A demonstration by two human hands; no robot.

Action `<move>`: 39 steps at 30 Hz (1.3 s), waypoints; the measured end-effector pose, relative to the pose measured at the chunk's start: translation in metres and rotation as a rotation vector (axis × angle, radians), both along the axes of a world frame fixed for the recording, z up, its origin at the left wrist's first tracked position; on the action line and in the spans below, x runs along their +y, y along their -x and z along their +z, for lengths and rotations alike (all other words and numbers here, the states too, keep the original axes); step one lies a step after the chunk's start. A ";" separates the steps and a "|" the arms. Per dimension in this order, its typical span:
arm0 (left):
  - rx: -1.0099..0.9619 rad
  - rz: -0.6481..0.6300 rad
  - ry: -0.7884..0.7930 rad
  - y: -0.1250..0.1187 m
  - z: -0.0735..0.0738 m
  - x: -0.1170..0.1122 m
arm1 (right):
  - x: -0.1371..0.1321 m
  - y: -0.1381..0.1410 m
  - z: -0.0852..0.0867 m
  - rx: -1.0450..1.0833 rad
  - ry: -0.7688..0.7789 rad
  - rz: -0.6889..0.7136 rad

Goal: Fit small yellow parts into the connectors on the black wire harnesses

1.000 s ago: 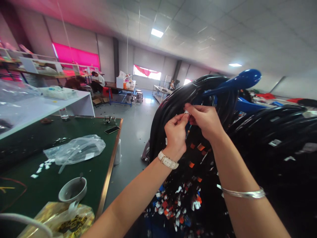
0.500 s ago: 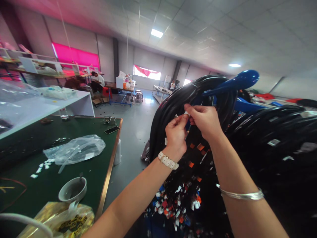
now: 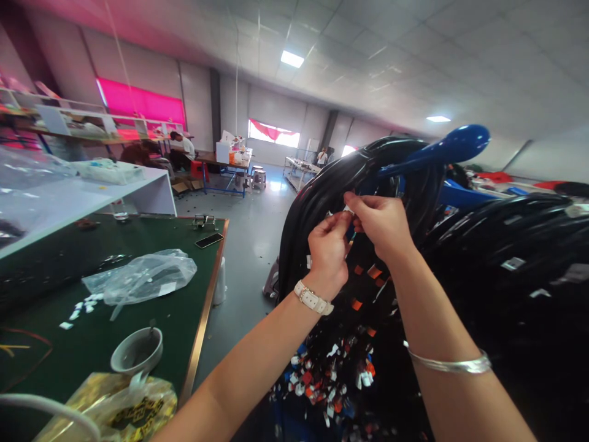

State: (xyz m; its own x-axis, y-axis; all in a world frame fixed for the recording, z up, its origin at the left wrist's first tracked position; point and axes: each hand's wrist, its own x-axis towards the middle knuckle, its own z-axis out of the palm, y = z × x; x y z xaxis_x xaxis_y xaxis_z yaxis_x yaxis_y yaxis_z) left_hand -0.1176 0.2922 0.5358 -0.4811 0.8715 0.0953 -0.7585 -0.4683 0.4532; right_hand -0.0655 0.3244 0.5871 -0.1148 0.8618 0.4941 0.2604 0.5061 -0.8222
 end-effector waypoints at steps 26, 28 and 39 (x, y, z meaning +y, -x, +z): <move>-0.027 -0.026 -0.036 0.001 -0.004 -0.004 | -0.001 -0.001 -0.001 -0.102 -0.075 -0.055; -0.023 -0.029 -0.034 0.002 -0.003 -0.005 | -0.002 0.000 -0.001 -0.121 -0.078 -0.065; -0.003 -0.034 -0.016 0.003 -0.002 -0.005 | 0.002 -0.001 -0.002 -0.136 -0.097 -0.068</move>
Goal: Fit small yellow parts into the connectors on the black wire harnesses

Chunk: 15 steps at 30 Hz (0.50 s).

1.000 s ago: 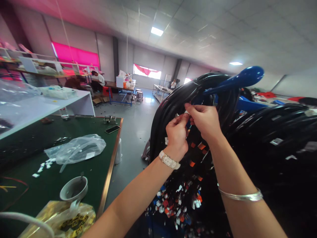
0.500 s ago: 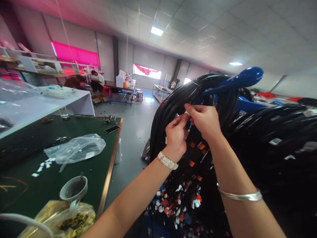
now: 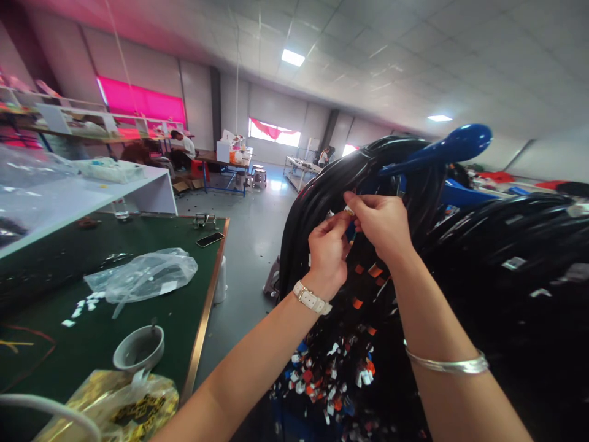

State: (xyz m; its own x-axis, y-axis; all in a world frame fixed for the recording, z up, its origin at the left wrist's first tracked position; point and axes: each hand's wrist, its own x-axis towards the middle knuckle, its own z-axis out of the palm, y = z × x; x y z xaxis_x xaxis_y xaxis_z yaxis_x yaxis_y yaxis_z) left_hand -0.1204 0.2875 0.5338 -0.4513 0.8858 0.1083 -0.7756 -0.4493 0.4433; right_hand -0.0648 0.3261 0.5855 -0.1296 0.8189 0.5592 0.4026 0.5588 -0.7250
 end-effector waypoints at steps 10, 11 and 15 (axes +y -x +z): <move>-0.038 0.033 0.021 -0.003 0.003 0.001 | -0.004 0.000 0.001 -0.054 -0.036 -0.040; -0.042 0.034 0.027 -0.004 0.003 0.001 | -0.003 0.000 0.000 -0.061 -0.048 -0.048; -0.049 0.031 0.053 -0.005 0.004 0.001 | 0.002 -0.002 -0.002 -0.113 -0.127 -0.089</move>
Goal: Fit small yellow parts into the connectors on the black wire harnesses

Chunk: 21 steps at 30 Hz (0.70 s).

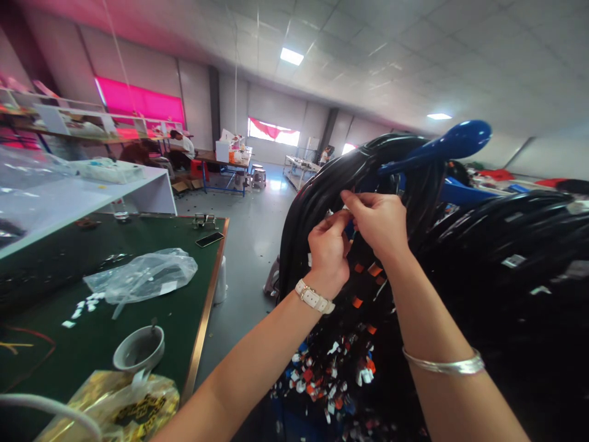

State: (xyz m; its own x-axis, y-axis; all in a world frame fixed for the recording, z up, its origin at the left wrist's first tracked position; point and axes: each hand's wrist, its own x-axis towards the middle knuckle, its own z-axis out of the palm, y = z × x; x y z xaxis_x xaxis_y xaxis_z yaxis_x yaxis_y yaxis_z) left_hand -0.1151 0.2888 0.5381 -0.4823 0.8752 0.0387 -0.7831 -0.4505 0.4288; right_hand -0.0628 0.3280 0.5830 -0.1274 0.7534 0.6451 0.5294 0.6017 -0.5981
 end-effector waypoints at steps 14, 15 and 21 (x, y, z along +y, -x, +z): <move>0.013 -0.015 -0.005 0.001 0.000 0.001 | 0.001 -0.001 -0.002 0.041 0.012 0.032; 0.008 -0.021 -0.004 0.001 -0.001 0.001 | 0.001 -0.001 -0.002 0.040 0.008 0.028; -0.006 -0.050 -0.010 0.000 -0.002 0.003 | -0.001 0.002 -0.002 0.081 0.048 0.068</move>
State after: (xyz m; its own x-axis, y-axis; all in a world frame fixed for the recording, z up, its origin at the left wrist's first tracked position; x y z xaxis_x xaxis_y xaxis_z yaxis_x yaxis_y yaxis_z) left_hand -0.1151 0.2914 0.5359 -0.4383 0.8977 0.0446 -0.8072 -0.4149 0.4199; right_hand -0.0646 0.3267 0.5815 -0.1283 0.7748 0.6191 0.4367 0.6046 -0.6662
